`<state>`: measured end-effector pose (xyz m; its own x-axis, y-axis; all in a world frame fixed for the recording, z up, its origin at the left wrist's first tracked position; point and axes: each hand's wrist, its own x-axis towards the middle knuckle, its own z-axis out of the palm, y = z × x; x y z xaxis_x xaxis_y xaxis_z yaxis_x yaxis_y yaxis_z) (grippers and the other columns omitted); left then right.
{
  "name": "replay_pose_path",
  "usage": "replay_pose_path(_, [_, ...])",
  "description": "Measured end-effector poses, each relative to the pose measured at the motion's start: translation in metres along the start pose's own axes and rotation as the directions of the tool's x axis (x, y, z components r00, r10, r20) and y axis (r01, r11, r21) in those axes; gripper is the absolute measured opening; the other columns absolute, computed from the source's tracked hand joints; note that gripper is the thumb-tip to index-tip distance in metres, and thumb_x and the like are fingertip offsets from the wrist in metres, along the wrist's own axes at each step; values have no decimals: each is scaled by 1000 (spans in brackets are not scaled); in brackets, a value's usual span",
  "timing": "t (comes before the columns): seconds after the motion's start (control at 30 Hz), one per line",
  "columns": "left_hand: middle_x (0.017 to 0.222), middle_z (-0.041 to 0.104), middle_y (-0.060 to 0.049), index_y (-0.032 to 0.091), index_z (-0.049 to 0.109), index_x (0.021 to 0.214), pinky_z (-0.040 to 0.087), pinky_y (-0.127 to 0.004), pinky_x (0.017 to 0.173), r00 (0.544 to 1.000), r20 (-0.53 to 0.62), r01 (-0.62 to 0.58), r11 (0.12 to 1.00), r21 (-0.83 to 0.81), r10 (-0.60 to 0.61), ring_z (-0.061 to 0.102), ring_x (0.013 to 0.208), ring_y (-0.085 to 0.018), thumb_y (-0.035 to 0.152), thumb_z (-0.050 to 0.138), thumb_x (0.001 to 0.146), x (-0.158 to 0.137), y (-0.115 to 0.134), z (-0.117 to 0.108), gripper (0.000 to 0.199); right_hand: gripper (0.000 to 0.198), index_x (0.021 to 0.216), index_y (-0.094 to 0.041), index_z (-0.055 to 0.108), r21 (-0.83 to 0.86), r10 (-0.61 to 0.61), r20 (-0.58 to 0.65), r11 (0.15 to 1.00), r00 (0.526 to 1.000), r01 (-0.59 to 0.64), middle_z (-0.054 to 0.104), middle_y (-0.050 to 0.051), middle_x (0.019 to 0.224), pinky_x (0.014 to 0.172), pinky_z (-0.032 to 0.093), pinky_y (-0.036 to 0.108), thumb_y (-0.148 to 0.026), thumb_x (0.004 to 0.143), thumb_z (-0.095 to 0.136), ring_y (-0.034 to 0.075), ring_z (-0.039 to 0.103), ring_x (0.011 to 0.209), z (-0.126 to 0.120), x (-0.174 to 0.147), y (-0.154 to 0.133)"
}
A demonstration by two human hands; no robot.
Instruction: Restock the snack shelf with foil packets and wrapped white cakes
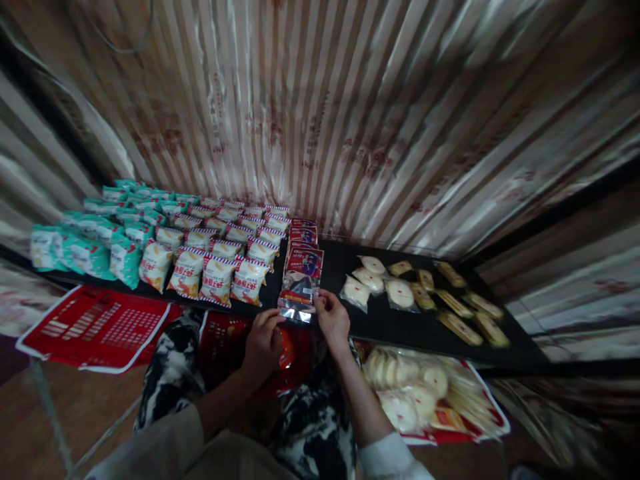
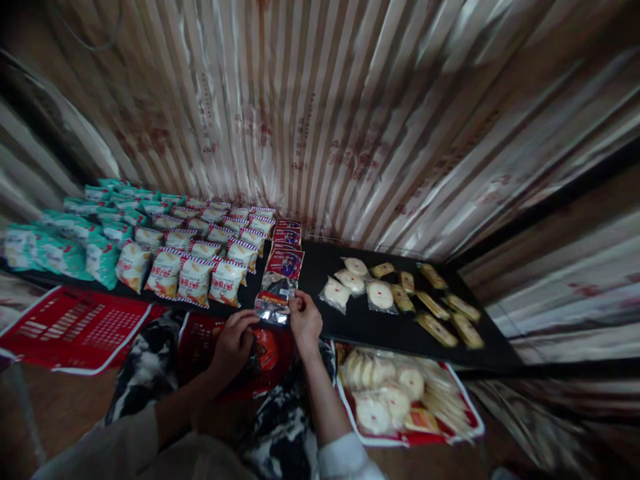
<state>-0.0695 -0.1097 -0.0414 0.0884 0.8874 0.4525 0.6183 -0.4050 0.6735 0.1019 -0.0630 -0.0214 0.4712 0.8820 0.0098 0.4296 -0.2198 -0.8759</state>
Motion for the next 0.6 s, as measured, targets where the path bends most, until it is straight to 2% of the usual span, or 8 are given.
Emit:
replay_pose_path(0.1, [106,62,-8,17,61,95,48,-35,91,999,12,-29,999,-21,29,56,102,-18,10,37,83,3,3,0,28,26,81,-20,66,324,54,42,944,998,-65,63,-2,64,55,44,25,-40,66,61,14,57,57,3,7,-7])
replay_pose_path(0.17, [107,62,-8,17,61,97,48,-36,92,998,33,-48,999,-20,49,55,102,-19,12,35,85,9,6,0,29,25,77,-19,63,547,129,84,823,988,-154,63,-3,64,51,45,23,-37,60,67,11,56,53,5,14,-13])
replay_pose_path(0.23, [110,61,-8,19,61,101,46,-39,95,995,61,-74,997,21,72,53,109,-20,14,34,87,16,8,0,30,25,73,-19,62,675,196,133,700,972,-234,63,-4,65,49,47,21,-32,55,71,10,56,53,6,20,-20])
replay_pose_path(0.33, [128,54,-9,17,58,113,37,-45,104,982,141,-145,982,118,128,37,129,-25,19,38,88,29,10,4,32,22,70,-18,60,761,226,174,586,958,-277,63,-4,64,48,49,18,-25,54,73,8,57,54,3,27,-29])
replay_pose_path(0.43, [142,40,-12,15,50,127,30,-52,107,946,270,-231,957,173,180,21,138,-31,31,51,84,40,12,12,45,18,70,-18,59,791,214,175,550,961,-267,62,-5,63,47,49,16,-23,57,71,7,57,53,0,31,-33])
replay_pose_path(0.53, [144,38,-15,16,45,131,25,-58,107,917,361,-254,945,204,168,23,137,-34,38,61,76,43,13,21,62,17,72,-18,59,790,204,184,551,961,-268,63,-4,65,48,50,16,-23,60,71,7,58,54,-1,33,-32])
replay_pose_path(0.6, [142,40,-16,15,45,131,24,-58,108,911,383,-249,944,218,152,26,136,-33,36,62,76,42,13,25,61,18,72,-18,60,790,209,190,547,959,-276,63,-4,65,48,50,16,-23,61,72,8,58,55,-1,33,-30])
